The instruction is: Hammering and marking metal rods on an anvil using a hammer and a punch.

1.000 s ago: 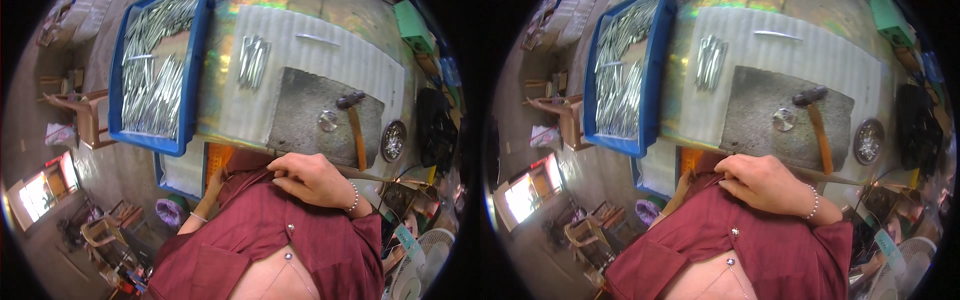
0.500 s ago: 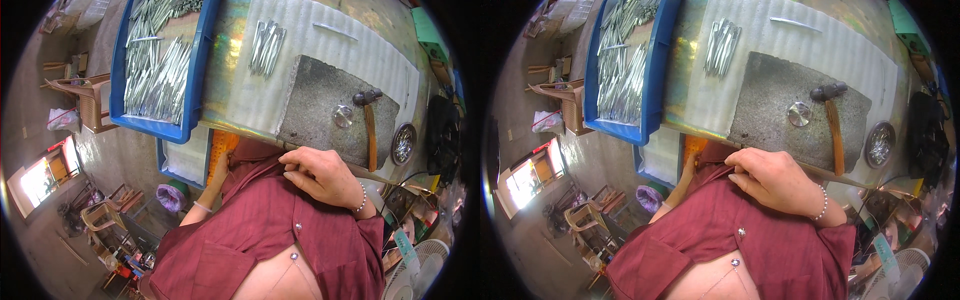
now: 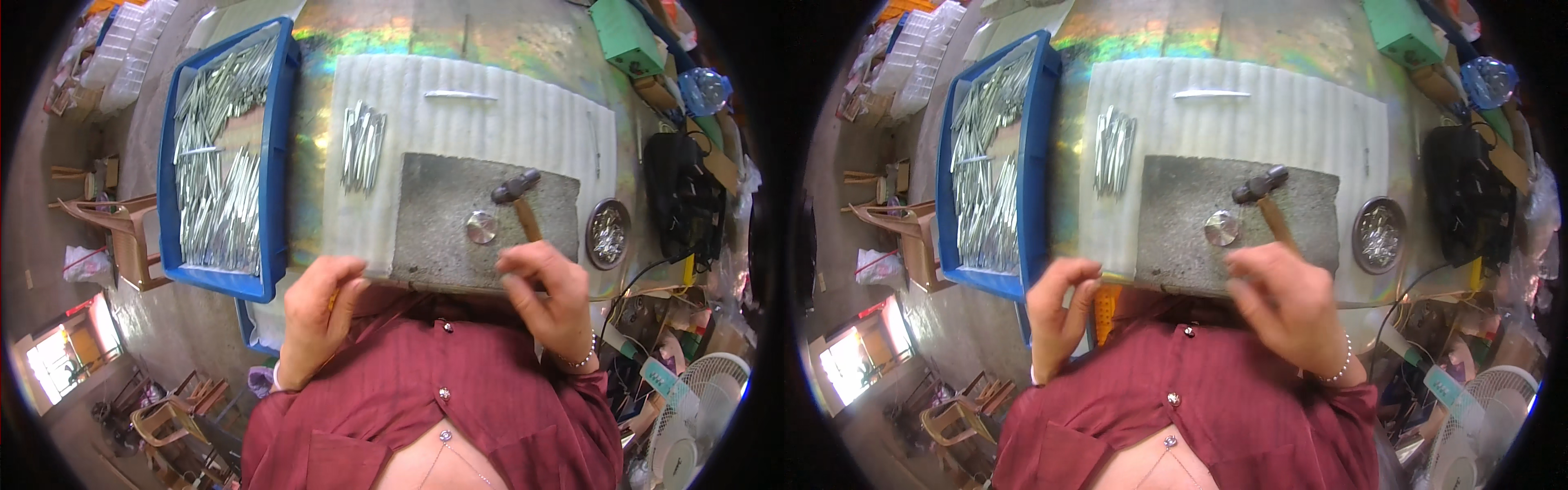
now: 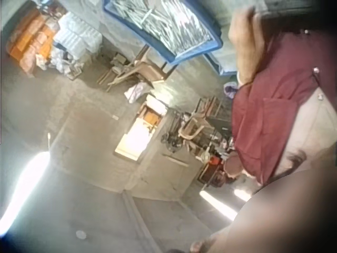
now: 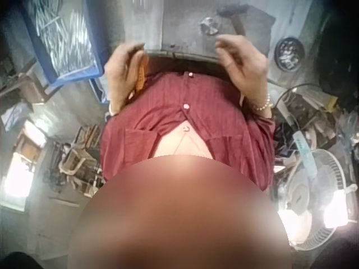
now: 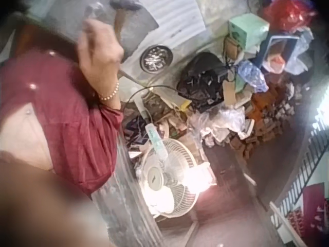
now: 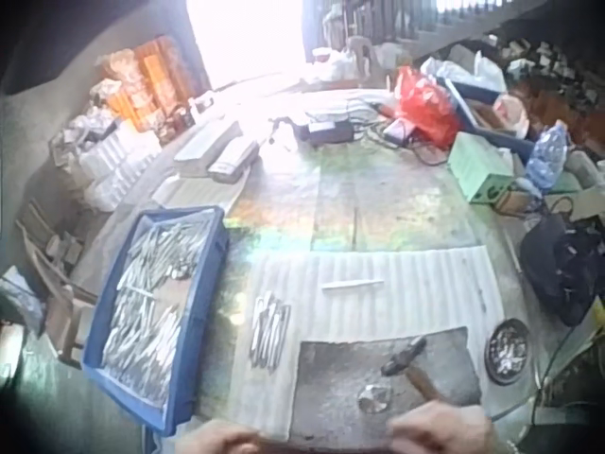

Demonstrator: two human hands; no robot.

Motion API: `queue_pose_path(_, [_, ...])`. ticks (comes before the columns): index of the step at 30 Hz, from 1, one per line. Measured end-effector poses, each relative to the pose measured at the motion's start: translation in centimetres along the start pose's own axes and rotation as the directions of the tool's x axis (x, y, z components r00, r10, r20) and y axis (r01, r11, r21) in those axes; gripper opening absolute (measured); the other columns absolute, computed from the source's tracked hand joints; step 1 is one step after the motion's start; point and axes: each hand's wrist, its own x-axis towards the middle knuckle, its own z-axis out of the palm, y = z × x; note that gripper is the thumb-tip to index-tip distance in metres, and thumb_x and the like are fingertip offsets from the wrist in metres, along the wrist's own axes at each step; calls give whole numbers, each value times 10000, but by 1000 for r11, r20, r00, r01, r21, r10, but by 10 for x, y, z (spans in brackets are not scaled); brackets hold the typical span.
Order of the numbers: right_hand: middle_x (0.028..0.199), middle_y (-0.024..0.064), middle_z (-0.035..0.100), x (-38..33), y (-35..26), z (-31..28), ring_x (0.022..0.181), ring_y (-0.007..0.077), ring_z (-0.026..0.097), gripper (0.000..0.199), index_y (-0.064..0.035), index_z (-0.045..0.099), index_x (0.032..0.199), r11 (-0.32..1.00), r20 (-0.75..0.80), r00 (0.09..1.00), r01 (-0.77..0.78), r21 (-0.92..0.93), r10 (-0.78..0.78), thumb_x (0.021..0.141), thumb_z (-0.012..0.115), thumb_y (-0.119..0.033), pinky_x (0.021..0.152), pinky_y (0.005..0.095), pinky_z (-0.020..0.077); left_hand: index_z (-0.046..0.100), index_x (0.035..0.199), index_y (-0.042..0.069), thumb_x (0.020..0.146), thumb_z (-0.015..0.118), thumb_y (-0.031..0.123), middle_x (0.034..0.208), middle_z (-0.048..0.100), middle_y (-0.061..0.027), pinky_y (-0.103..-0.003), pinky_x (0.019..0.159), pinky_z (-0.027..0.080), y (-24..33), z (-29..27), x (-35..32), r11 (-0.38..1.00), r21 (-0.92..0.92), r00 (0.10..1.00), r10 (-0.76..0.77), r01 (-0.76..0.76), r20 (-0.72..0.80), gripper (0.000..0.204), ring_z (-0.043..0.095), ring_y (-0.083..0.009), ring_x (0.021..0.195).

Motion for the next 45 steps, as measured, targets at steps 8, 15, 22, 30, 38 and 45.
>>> queue_pose_path(8, [1120,172,508,-13,26,-8,1011,326,503,489,8,474,1176,821,-140,990,-80,-566,0,718,635,-41,866,395,414,609,922,44,765,662,168,932,579,-154,-405,792,449,-29,85,225,938,275,977,201,-212,69,207,557,-327,932])
queue_pose_path(15, [988,135,489,-3,36,-13,900,293,529,434,-9,457,1082,758,-187,975,-210,-617,118,678,616,-5,728,372,473,577,838,34,747,661,181,947,586,-168,-421,830,440,-45,111,257,886,419,914,15,-201,405,192,547,-328,988])
queue_pose_path(22, [870,180,591,-10,61,-47,792,353,600,221,-4,544,982,955,-404,887,-283,-89,225,762,562,-5,689,388,482,572,848,6,811,612,71,696,551,-63,-253,625,430,1,72,222,978,99,978,171,-183,122,84,510,-113,656])
queue_pose_path(30, [816,149,602,-53,116,-94,745,278,614,228,12,597,952,758,-665,654,-621,-200,360,753,634,-92,678,371,475,550,893,0,828,580,-19,768,524,32,-165,631,373,31,38,140,945,-318,994,-49,76,94,73,465,-25,702])
queue_pose_path(38, [807,194,587,-47,130,-91,750,367,582,172,35,572,849,677,-624,694,-654,-338,360,758,611,-106,668,426,453,568,1020,-21,850,589,-34,869,561,5,-177,694,400,32,23,95,845,-453,947,-174,284,269,171,498,-46,782])
queue_pose_path(45, [814,199,596,-48,132,-95,748,366,581,147,29,569,851,715,-633,689,-635,-292,353,786,587,-101,663,427,448,631,935,-25,782,661,-20,812,617,-54,-202,634,425,34,33,83,958,-252,978,-87,134,189,155,553,-93,711])
